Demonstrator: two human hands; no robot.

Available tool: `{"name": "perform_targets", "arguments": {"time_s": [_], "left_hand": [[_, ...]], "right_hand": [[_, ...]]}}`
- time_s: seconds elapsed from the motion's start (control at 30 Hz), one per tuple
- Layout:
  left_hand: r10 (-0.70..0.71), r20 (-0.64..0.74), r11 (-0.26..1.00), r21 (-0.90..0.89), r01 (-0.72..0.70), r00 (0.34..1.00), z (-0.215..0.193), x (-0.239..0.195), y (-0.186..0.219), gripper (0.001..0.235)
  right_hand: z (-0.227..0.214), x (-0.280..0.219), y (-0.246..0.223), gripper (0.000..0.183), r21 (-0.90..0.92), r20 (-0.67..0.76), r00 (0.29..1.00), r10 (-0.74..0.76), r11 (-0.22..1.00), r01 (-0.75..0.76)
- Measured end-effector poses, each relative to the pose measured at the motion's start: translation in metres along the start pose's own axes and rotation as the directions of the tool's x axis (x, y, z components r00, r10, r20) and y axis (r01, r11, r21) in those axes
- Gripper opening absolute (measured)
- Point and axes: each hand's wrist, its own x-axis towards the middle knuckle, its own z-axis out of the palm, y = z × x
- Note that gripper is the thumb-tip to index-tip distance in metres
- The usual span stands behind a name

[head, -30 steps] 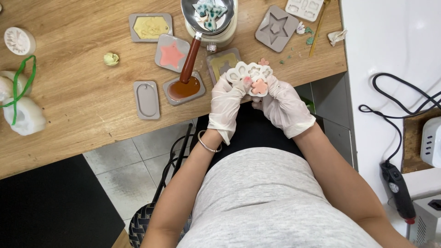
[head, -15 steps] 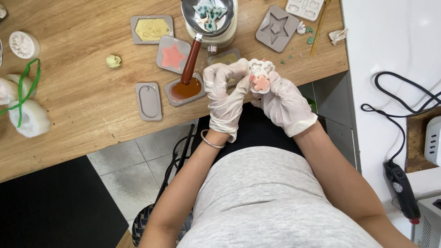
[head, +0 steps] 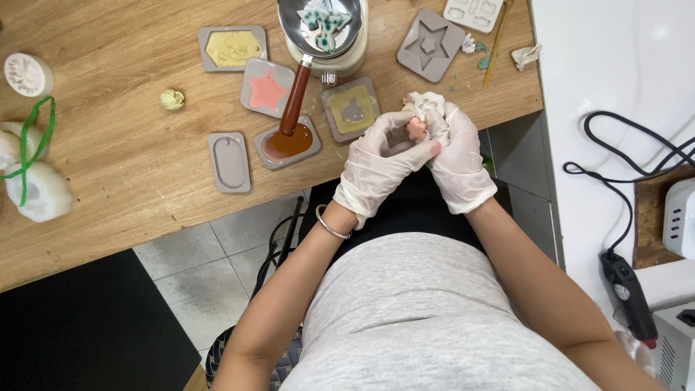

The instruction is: The person pours melted colored wax from a small metal pot into silicone molds on a wooden table, wipes the pot with a tissue, and demolds finished wax melt pieces by pressing them out of the molds by hand, setting the released pieces on the table.

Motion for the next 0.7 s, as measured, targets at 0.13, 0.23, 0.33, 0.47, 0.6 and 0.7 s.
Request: {"name": "perform_targets", "arguments": {"time_s": [0.13, 0.23, 0.33, 0.47, 0.6, 0.7], "left_hand": [[0.020, 0.006, 0.988, -0.156, -0.019, 1.000, -0.003, 0.005, -0.024, 0.041], [-0.080, 0.029, 0.958, -0.274, 0.085, 0.996, -0.004, 0.004, -0.020, 0.035], [-0.100, -0.007, 0.930, -0.355, 0.091, 0.995, -0.005, 0.005, -0.022, 0.032], [-0.119, -0.070, 0.945, -0.313, 0.092, 0.990, -0.005, 0.008, -0.026, 0.028], [-0.159, -0.127, 0.937, -0.333, 0.109, 0.979, -0.007, 0.011, -0.036, 0.026], [-0.130, -0.149, 0.944, -0.321, 0.077, 0.980, -0.010, 0.012, -0.040, 0.027]], "right_hand": [[0.008, -0.008, -0.029, 0.027, -0.063, -0.050, 0.995, 0.083, 0.994, -0.086], [0.008, -0.014, -0.043, 0.030, -0.493, -0.019, 0.997, -0.078, 0.868, 0.059], [0.013, -0.015, -0.047, 0.028, -0.496, 0.075, 0.972, -0.224, 0.837, 0.231], [0.008, -0.013, -0.036, 0.028, -0.531, 0.108, 0.964, -0.242, 0.806, 0.262], [0.016, -0.013, -0.038, 0.028, -0.503, 0.036, 0.978, -0.203, 0.842, 0.194], [0.008, -0.012, -0.041, 0.029, -0.646, 0.034, 0.965, -0.259, 0.731, 0.219]]}}
